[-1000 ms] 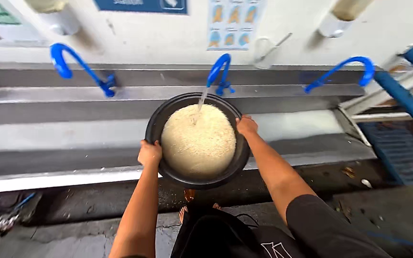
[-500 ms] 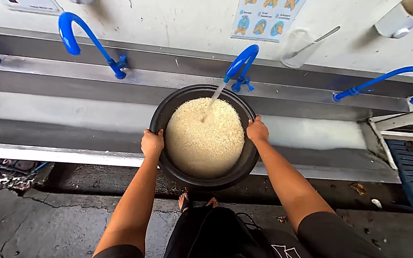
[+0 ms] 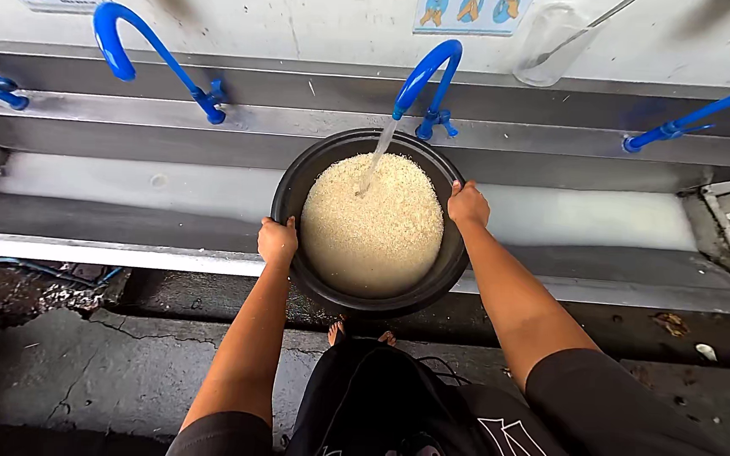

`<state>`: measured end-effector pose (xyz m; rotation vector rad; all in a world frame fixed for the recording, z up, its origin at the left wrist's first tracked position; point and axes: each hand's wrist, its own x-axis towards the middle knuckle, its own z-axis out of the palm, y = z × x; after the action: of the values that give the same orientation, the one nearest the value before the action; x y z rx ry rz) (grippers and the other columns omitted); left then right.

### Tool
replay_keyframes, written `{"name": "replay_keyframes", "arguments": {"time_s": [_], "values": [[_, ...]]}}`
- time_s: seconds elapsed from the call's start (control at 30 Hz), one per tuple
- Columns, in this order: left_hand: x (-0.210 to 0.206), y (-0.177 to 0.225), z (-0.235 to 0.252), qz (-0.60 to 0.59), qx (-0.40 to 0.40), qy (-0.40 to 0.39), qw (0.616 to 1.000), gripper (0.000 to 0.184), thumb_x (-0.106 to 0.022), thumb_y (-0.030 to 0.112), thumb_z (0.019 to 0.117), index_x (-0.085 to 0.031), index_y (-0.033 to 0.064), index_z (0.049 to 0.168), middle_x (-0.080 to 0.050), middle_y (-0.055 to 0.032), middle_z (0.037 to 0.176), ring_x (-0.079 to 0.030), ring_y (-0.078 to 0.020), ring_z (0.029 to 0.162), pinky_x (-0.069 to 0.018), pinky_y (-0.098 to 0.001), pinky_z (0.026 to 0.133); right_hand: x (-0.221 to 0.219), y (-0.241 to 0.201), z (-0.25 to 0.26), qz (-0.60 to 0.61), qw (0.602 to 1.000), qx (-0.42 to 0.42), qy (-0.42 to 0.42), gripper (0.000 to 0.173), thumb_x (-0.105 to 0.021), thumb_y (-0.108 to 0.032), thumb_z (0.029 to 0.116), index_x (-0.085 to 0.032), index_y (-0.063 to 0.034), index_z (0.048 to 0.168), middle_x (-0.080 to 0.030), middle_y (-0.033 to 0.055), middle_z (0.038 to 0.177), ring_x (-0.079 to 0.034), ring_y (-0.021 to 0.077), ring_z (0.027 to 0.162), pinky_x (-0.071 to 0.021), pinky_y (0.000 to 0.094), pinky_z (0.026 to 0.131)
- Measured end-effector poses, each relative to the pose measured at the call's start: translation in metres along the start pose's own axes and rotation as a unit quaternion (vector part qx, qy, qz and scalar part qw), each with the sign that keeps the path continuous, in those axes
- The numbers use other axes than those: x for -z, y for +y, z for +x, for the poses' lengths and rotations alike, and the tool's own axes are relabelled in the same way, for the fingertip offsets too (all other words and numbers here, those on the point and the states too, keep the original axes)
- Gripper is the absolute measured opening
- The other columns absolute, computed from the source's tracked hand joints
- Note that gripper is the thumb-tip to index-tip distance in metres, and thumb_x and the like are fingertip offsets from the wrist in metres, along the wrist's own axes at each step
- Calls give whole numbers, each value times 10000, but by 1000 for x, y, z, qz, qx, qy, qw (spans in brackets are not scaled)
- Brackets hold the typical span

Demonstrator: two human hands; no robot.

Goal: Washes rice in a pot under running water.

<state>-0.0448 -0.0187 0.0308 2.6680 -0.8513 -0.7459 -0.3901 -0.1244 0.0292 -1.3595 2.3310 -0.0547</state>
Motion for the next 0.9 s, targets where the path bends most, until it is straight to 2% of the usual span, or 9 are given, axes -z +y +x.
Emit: {"name": "replay_keyframes", "arguments": {"time_s": [0.17, 0.33, 0.73, 0.9], "values": [[-1, 2, -1, 1, -1, 7, 1000, 593, -585, 467, 1034, -532, -19, 1370, -653, -300, 1248, -630, -468, 1211, -500, -662, 963, 3, 1, 2, 13, 1000, -8, -11, 646, -231, -514, 1116, -537, -22, 1401, -673, 223, 1293, -644, 369, 1246, -511, 582, 986], [-1, 2, 0, -2, 1, 4, 1000, 592, -585, 476, 1031, -535, -9, 1368, -656, -297, 1243, -635, -462, 1206, -502, -661, 960, 1, 1, 5, 12, 1000, -9, -2, 654, -238, -535, 1109, -560, -30, 1372, -681, 220, 1273, -651, 369, 1233, -516, 584, 971], [0, 2, 1, 1, 5, 1, 1000, 582, -587, 481, 1031, -541, 4, 1362, -668, -282, 1226, -642, -452, 1198, -512, -651, 951, -2, 0, 6, 6, 1000, -12, 5, 650, -238, -527, 1111, -544, -28, 1393, -679, 233, 1273, -651, 383, 1231, -519, 585, 967], [-5, -3, 6, 3, -5, 6, 1000, 589, -571, 485, 1037, -538, -7, 1359, -670, -290, 1205, -649, -456, 1174, -513, -658, 939, -3, 2, 3, 10, 1000, 3, 10, 642, -235, -509, 1115, -541, -12, 1384, -680, 258, 1246, -662, 416, 1196, -527, 616, 928]]}}
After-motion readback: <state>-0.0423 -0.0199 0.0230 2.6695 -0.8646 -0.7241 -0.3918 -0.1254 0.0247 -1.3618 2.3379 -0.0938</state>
